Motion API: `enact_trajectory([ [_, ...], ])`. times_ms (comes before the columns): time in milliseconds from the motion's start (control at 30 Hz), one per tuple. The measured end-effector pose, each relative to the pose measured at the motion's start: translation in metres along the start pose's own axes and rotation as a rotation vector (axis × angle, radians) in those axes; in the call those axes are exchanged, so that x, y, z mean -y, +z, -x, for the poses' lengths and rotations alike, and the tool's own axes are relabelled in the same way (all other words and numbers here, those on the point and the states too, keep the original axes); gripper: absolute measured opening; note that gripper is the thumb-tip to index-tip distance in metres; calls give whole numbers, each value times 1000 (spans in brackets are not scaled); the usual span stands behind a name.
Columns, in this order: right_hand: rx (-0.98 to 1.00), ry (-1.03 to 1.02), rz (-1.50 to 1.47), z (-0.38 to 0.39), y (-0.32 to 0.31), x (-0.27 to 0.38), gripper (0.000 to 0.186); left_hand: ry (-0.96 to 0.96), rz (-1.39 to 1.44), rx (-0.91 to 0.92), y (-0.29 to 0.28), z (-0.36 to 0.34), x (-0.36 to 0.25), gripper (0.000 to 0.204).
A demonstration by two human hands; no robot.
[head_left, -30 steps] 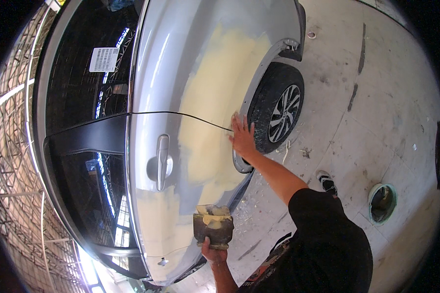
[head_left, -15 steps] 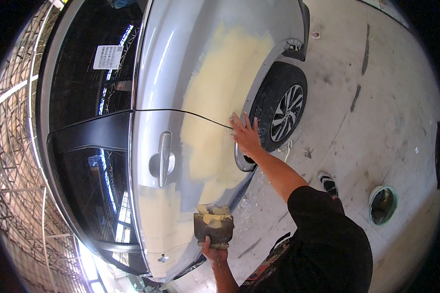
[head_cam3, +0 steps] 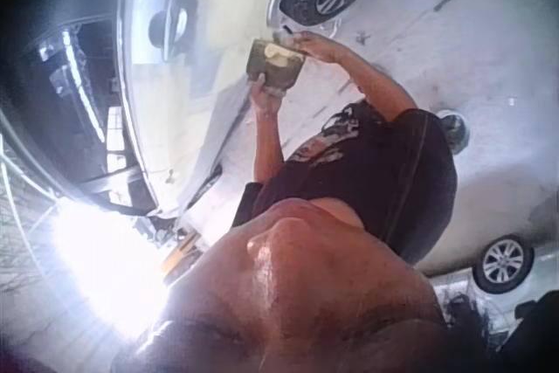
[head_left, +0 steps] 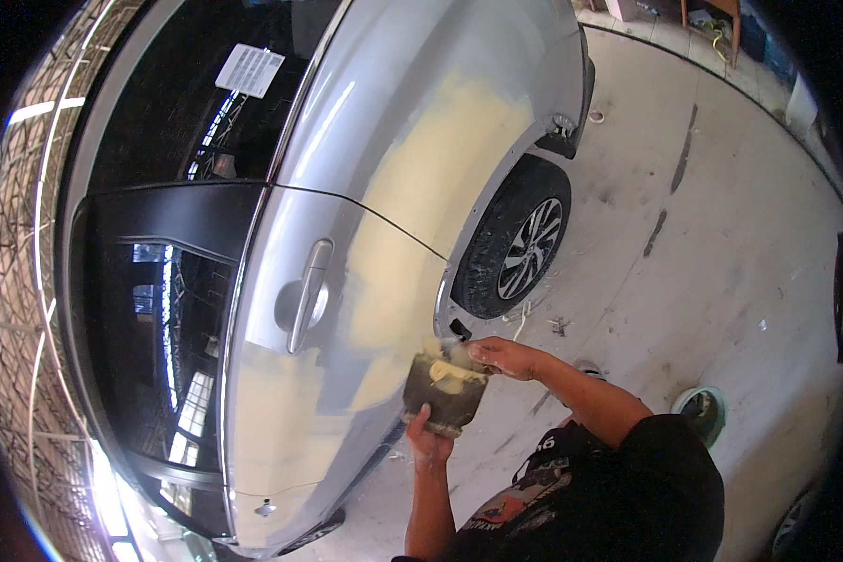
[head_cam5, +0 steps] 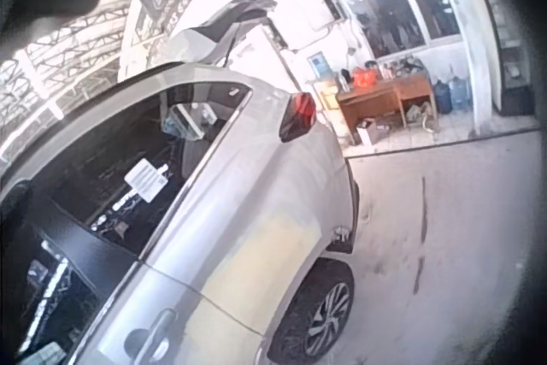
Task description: The person mixes a yellow substance into a grey compound using a putty knife and applies the mixture to the side panel of a silver car. They smooth the filler over the surface and check the texture with their hand.
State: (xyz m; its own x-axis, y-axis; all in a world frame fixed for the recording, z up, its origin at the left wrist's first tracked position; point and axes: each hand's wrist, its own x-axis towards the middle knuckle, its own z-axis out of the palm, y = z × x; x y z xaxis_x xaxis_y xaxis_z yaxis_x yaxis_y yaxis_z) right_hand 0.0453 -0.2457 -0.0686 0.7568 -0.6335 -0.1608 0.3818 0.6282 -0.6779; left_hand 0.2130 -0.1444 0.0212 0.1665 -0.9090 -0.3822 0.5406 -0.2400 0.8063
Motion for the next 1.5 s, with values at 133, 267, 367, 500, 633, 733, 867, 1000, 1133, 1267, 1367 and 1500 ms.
enact_trajectory([
  [133, -386, 22, 437, 26, 11, 45, 48, -78, 74, -63, -10, -32, 20, 53],
  [267, -516, -287, 622, 45, -6, 82, 32, 58, 61, 16, 20, -58, -3, 47],
  [367, -393, -444, 1121, 57, 15, 113, 40, 109, 42, -4, 31, -60, -22, 44],
  [500, -319, -671, 1625, 50, 39, 132, 53, 112, 85, -23, 45, -66, -29, 37],
  [633, -294, -691, 1821, 31, 38, 153, 57, 171, 22, -41, 66, -70, -21, 32],
  [733, -108, -617, 1788, 16, 3, 151, 60, 282, -104, -80, 84, -84, 4, 27],
  [867, 217, -410, 1695, 15, -51, 163, 59, 389, -291, -329, 109, -105, 53, 21],
  [1000, 336, 26, 1108, 11, -152, 162, 44, 474, 12, -684, 145, -123, 86, 23],
  [1133, -104, 335, 589, 28, -246, 165, 36, 428, 40, -849, 139, -120, 154, 21],
  [1267, -83, 354, 390, 23, -272, 172, 37, 273, 175, -883, 138, -94, 224, 19],
  [1367, 110, 184, 785, 5, -281, 180, 34, 251, 277, -857, 132, -101, 262, 18],
  [1500, 333, -27, 1064, -19, -248, 213, 32, 185, 176, -760, 85, -148, 347, 20],
])
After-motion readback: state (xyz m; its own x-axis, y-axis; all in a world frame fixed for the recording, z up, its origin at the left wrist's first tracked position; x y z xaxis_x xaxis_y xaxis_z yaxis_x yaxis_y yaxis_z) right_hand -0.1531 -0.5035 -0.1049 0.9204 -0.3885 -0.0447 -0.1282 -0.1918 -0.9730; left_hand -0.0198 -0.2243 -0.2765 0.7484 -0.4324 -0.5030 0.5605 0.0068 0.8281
